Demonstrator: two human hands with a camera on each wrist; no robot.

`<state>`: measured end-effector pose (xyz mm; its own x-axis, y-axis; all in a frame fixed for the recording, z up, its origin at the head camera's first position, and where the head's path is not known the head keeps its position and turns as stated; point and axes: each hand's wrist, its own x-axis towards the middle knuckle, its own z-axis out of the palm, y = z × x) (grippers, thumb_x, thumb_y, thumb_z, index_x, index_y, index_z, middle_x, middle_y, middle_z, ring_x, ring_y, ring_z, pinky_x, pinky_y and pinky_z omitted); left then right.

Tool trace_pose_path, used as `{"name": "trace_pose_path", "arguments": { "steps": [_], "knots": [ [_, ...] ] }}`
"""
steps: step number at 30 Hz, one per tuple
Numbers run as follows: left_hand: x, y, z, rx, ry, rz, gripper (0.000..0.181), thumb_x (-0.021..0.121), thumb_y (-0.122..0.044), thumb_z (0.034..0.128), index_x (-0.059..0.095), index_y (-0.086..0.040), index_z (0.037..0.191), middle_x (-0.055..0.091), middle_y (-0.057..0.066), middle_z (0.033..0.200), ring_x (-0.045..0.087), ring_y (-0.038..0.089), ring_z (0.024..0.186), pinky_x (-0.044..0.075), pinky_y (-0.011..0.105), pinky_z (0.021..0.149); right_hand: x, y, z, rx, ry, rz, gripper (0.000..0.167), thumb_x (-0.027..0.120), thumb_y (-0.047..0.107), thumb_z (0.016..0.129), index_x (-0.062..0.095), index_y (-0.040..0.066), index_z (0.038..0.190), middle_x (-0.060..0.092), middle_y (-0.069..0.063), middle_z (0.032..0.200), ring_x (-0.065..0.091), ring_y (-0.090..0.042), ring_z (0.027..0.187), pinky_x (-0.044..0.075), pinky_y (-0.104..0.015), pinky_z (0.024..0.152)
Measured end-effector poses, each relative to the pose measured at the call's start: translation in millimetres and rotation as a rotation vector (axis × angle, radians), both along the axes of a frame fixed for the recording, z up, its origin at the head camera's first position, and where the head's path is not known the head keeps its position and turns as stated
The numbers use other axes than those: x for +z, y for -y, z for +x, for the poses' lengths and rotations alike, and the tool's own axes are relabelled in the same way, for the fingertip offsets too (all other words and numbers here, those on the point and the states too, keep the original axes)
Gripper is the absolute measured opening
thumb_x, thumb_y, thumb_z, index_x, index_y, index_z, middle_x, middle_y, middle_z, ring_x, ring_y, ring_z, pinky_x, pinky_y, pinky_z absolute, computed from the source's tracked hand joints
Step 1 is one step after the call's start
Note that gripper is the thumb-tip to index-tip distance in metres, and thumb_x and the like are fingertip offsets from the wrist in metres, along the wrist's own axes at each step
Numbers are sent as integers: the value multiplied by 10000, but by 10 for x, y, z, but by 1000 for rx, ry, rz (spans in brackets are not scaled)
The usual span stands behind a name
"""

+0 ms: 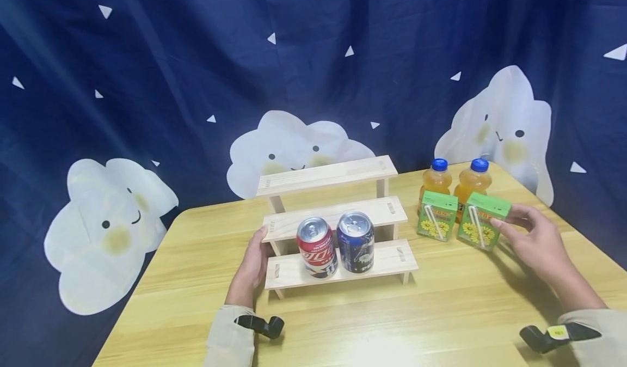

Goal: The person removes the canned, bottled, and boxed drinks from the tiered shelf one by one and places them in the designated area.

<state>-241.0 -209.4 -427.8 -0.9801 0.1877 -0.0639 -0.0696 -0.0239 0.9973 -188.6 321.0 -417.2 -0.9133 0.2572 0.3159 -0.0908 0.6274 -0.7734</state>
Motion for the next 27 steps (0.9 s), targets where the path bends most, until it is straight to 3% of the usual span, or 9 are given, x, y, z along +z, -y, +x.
{"name": "trace_pose_path", "arguments": {
  "steps": [8, 16, 21, 27],
  "knots": [
    [-7, 0, -1, 11, -2, 1, 616, 170, -478, 981, 189, -144, 1498, 277, 197, 1475, 277, 382, 1348, 193, 565, 1099, -71, -12, -7, 24, -12, -20, 500, 665, 274, 879, 476, -52, 1207, 462, 329, 879, 395, 223, 845, 340, -4, 674],
    [-9, 11, -4, 5, -10, 3, 621, 168, -490, 983, 190, -142, 1497, 280, 197, 1470, 282, 384, 1345, 203, 565, 1094, -115, -31, -25, 53, -43, -65, 372, 667, 228, 880, 508, 47, 1164, 486, 303, 916, 414, 226, 872, 391, -5, 689],
    [-8, 14, 4, 5, -5, 1, 615, 164, -488, 982, 185, -154, 1498, 270, 185, 1475, 268, 373, 1353, 192, 566, 1098, -99, -41, -24, 53, -14, -93, 490, 678, 256, 871, 493, 5, 1249, 477, 317, 946, 418, 221, 886, 403, -6, 703],
    [-7, 15, 3, -1, -6, 8, 617, 176, -496, 979, 202, -154, 1492, 284, 183, 1468, 282, 377, 1347, 208, 568, 1091, 5, -3, 3, 28, -36, -211, 559, 724, 200, 832, 487, 113, 1330, 488, 301, 1015, 466, 193, 928, 402, 6, 750]
  ]
}}
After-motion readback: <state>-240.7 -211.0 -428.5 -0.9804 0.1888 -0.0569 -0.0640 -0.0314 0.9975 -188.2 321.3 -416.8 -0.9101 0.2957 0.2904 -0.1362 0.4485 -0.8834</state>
